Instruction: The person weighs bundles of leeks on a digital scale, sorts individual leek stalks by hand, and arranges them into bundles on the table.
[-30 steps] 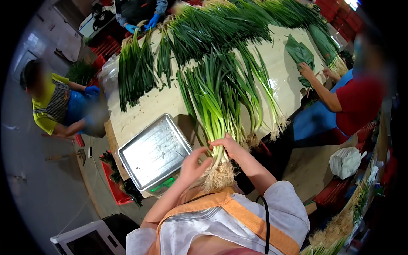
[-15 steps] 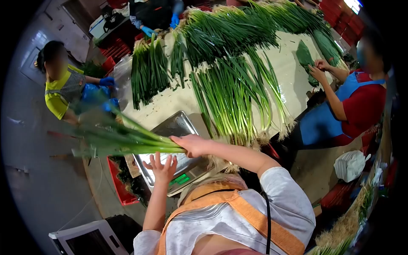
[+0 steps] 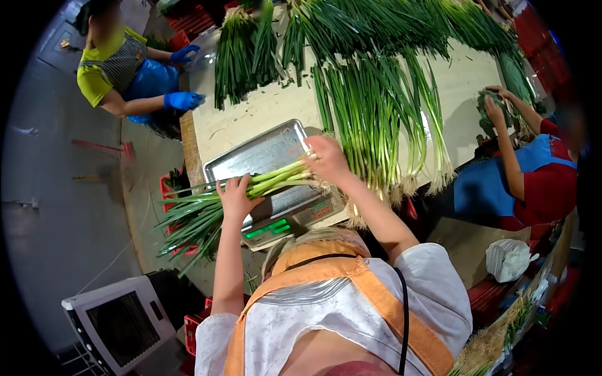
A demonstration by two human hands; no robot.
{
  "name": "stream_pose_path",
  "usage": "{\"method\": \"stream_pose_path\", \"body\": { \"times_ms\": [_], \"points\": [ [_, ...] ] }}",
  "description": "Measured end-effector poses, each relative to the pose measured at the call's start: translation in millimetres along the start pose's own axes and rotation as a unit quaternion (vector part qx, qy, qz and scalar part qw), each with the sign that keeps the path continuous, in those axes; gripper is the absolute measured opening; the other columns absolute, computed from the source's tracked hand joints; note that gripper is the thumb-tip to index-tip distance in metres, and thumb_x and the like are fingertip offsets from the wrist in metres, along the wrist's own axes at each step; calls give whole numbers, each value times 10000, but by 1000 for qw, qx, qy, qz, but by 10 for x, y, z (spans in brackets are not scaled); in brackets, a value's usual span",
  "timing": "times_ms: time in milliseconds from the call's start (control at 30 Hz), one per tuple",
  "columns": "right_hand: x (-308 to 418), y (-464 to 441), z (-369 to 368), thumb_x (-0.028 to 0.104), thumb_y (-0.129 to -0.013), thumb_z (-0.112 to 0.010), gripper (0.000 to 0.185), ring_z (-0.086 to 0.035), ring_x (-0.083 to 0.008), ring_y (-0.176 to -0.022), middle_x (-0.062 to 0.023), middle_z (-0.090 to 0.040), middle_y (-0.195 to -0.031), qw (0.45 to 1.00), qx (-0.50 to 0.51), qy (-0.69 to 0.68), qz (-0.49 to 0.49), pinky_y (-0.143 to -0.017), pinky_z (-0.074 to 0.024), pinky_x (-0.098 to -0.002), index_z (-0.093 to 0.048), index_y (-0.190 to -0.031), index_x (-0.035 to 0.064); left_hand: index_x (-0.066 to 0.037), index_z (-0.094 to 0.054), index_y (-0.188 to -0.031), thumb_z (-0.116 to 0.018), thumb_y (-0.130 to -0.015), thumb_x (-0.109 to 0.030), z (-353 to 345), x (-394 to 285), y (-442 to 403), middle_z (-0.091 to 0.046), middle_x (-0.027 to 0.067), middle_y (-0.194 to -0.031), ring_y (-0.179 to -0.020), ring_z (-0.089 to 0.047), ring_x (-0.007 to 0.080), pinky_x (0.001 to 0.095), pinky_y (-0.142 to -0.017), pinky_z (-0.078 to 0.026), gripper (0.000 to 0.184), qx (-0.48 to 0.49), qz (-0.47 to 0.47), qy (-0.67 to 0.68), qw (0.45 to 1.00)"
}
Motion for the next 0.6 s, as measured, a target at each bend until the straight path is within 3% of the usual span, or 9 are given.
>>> {"method": "stream_pose_path", "body": {
  "times_ms": [67, 167, 200, 267, 367, 400, 467, 533, 600],
  "points": [
    [-579, 103, 17, 382, -864, -585, 581, -418, -276, -1247, -119, -462, -1344, 979, -82, -99, -159, -1041, -339, -423, -424, -1345, 99, -182, -445, -1297, -854, -528, -375, 78, -94, 14, -480, 74, -1221, -1202, -431, 263, 592, -1045, -190, 892, -31, 0, -9, 999],
    [-385, 255, -121, 432, -908, -505, 696, -304, -295, -1338, -113, -257, -1486, 920, 33, -258, -294, -1093, -271, -417, -205, -1455, 125, -190, -357, -1366, -864, -522, -366, 118, -188, 41, -389, 91, -1339, -1301, -321, 297, 595, -1054, -160, 1000, -40, 4, -9, 999],
    [-356, 349, -260, 488, -936, -406, 732, -202, -297, -1383, -100, -89, -1537, 921, 102, -242, -288, -1124, -199, -426, -58, -1480, 142, -191, -325, -1389, -866, -522, -363, 127, -192, 51, -360, 97, -1373, -1328, -285, 309, 593, -1058, -149, 1036, -37, 9, -7, 999],
    [-634, 448, -397, 489, -949, -348, 709, -192, -308, -1381, -116, -68, -1536, 917, 53, -340, -203, -1125, -184, -450, -21, -1480, 153, -174, -276, -1415, -868, -514, -365, 156, -183, 90, -311, 120, -1413, -1354, -228, 329, 605, -1066, -121, 1095, -24, 2, -15, 1000],
    [-1078, 512, -49, 466, -950, -348, 708, -194, -321, -1379, -131, -60, -1535, 907, -29, -321, -271, -1120, -194, -453, -16, -1478, 130, -165, -233, -1437, -855, -509, -439, 183, -160, 180, -215, 129, -1477, -1388, -134, 339, 611, -1078, -78, 1150, 15, 9, -30, 999],
    [-1334, 577, 112, 424, -950, -363, 697, -181, -328, -1382, -165, -82, -1523, 827, -107, -434, -342, -1117, -210, -446, -46, -1470, 83, -166, -217, -1442, -852, -515, -445, 183, -145, 215, -197, 128, -1485, -1390, -120, 344, 614, -1079, -64, 1158, 19, 6, -38, 999],
    [-1738, 688, 685, 517, -950, -326, 719, -280, -318, -1343, -193, -207, -1475, 632, -371, -564, -381, -1084, -289, -435, -163, -1436, 14, -166, -208, -1445, -851, -527, -430, 226, -145, 299, -191, 123, -1487, -1390, -115, 349, 616, -1078, -58, 1152, 25, 21, -43, 999],
    [-2203, 979, 892, 451, -945, -420, 638, -391, -284, -1275, -168, -365, -1399, 704, -398, -401, -431, -1033, -350, -429, -294, -1396, 19, -152, -212, -1442, -845, -545, -411, 260, -126, 379, -188, 117, -1490, -1389, -111, 352, 615, -1078, -48, 1127, 15, 28, -32, 999],
    [-2121, 942, 947, 350, -915, -523, 530, -418, -277, -1246, -132, -450, -1335, 825, -200, -264, -459, -1037, -357, -421, -414, -1325, 33, -146, -212, -1441, -841, -552, -403, 235, -99, 484, -190, 116, -1489, -1389, -111, 353, 613, -1079, -41, 1119, -14, 23, -24, 999]
  ]
}}
Point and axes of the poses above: each hand's wrist, its own y-axis away from the middle knuckle, its own z-axis out of the back of the hand, x = y × z, the point moved 2 cm from there along -y, towards the middle knuckle
